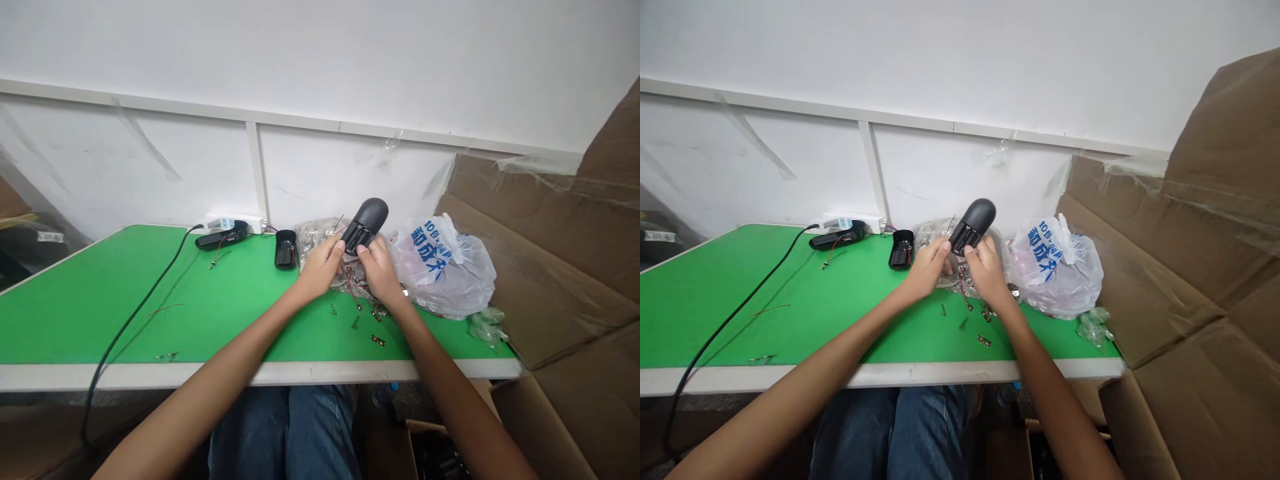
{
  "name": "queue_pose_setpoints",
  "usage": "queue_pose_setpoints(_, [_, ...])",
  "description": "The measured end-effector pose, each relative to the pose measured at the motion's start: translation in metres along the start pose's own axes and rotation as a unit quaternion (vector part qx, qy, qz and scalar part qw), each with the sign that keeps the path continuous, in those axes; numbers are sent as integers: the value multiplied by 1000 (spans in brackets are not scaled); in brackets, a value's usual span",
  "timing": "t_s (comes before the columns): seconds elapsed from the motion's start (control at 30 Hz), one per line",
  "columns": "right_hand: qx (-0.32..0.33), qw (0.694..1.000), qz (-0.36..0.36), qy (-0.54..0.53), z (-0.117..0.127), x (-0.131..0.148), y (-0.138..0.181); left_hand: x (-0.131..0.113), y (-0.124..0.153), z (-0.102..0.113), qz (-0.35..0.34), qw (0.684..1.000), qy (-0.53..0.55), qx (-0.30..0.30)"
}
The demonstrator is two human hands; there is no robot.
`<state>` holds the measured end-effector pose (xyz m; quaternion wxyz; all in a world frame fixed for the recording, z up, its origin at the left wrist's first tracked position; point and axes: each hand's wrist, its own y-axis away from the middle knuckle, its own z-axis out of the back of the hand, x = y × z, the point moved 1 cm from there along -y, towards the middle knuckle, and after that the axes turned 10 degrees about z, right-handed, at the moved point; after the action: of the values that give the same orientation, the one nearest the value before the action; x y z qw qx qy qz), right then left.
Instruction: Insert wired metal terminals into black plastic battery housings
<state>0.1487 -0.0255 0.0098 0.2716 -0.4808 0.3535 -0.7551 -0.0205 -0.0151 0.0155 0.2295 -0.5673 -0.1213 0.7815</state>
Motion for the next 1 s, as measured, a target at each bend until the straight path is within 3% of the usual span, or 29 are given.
queue_pose_setpoints(0.1, [36,998,42,40,-3,3,4,2,-7,-3,52,988,146,-1])
queue_pose_setpoints(0.23, [54,994,56,73,-6,1,6,4,-13,-4,108,967,224,49])
queue_pose_setpoints(0.3, [35,995,25,93,-4,1,5,6,-15,-3,140,959,245,34])
queue_pose_setpoints(0.37, [36,995,-9,93,1,4,3,8,-17,1,157,951,266,-16])
queue_pose_setpoints(0.43, [91,994,-23,58,5,11,2,10,-21,8,166,943,280,-74])
queue_pose_setpoints(0.5, [185,983,-14,6,8,20,1,11,-23,15,180,933,293,-110])
queue_pose_setpoints(0.67, [397,916,61,-2,1,32,10,13,-25,25,242,895,353,-128])
queue_pose_setpoints(0.8, [451,889,61,56,-5,31,14,13,-25,24,272,877,381,-107])
queue_pose_setpoints(1.0, [499,864,31,57,0,33,12,15,-26,25,270,865,420,-58])
